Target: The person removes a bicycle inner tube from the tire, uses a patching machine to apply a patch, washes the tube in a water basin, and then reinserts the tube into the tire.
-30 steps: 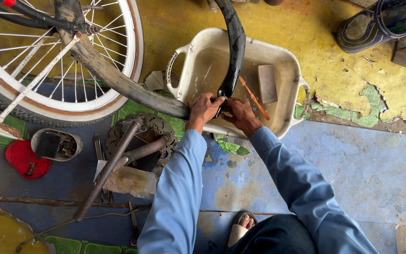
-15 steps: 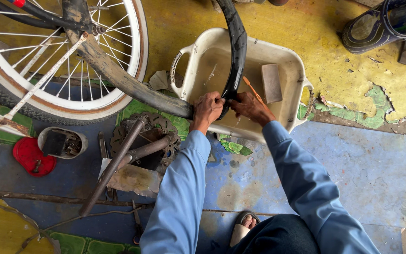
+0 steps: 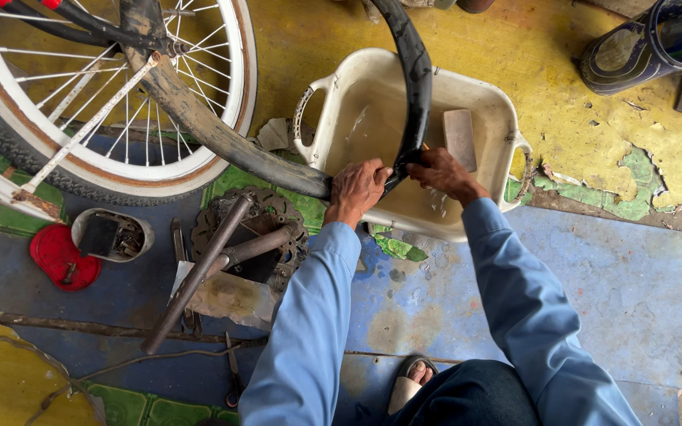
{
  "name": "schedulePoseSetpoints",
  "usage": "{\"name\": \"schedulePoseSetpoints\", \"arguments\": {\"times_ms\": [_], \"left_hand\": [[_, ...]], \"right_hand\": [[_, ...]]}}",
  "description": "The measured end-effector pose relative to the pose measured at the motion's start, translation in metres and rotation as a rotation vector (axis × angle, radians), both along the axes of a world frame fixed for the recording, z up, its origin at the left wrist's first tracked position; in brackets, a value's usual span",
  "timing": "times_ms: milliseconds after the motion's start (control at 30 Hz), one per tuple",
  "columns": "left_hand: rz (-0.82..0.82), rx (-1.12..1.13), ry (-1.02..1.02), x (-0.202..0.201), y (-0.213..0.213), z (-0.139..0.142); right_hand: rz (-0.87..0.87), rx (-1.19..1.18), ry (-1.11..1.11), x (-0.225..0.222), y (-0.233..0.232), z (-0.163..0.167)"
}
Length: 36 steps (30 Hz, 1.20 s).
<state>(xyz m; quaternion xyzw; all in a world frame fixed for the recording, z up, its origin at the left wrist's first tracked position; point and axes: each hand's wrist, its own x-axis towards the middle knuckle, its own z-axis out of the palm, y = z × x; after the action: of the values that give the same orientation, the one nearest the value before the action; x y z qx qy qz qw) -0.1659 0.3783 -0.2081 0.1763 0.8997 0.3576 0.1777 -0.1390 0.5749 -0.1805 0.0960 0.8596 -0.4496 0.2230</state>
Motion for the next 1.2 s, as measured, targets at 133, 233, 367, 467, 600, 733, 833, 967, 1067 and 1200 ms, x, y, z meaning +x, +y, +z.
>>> {"name": "schedulePoseSetpoints", "arguments": {"times_ms": [133,233,367,467,600,733,833,967,1067,1200], "left_hand": [[0.012,-0.006,-0.051,-0.004,0.009,-0.012],[0.035,0.01,-0.105,-0.01,0.005,-0.017],[0.085,0.117,-0.253,-0.017,0.0,-0.018],[0.138,0.184,-0.269,-0.015,0.001,-0.016],[0.12,0.138,-0.144,-0.01,0.002,-0.019],[0.079,0.21,0.076,-0.003,0.0,-0.023],[0.084,0.246,0.145,0.002,-0.001,-0.022],[0.194,0.246,0.206,0.004,-0.002,-0.017],[0.171,0.25,0.238,0.005,-0.002,-0.011],[0.08,0.283,0.081,0.003,-0.001,-0.005]], "right_hand": [[-0.23,-0.147,-0.017,0.009,0.004,-0.004],[-0.369,-0.321,-0.046,0.01,0.001,-0.009],[-0.476,-0.524,-0.035,0.008,-0.002,-0.015],[-0.521,-0.6,-0.03,0.007,-0.008,-0.018],[-0.553,-0.735,-0.025,0.007,-0.021,-0.019],[-0.57,-0.718,-0.013,0.006,-0.028,-0.017],[-0.539,-0.599,0.01,0.008,-0.03,-0.016],[-0.499,-0.432,0.025,0.01,-0.035,-0.013],[-0.503,-0.326,0.039,0.012,-0.033,-0.008],[-0.436,-0.499,0.05,0.023,-0.023,0.001]]}}
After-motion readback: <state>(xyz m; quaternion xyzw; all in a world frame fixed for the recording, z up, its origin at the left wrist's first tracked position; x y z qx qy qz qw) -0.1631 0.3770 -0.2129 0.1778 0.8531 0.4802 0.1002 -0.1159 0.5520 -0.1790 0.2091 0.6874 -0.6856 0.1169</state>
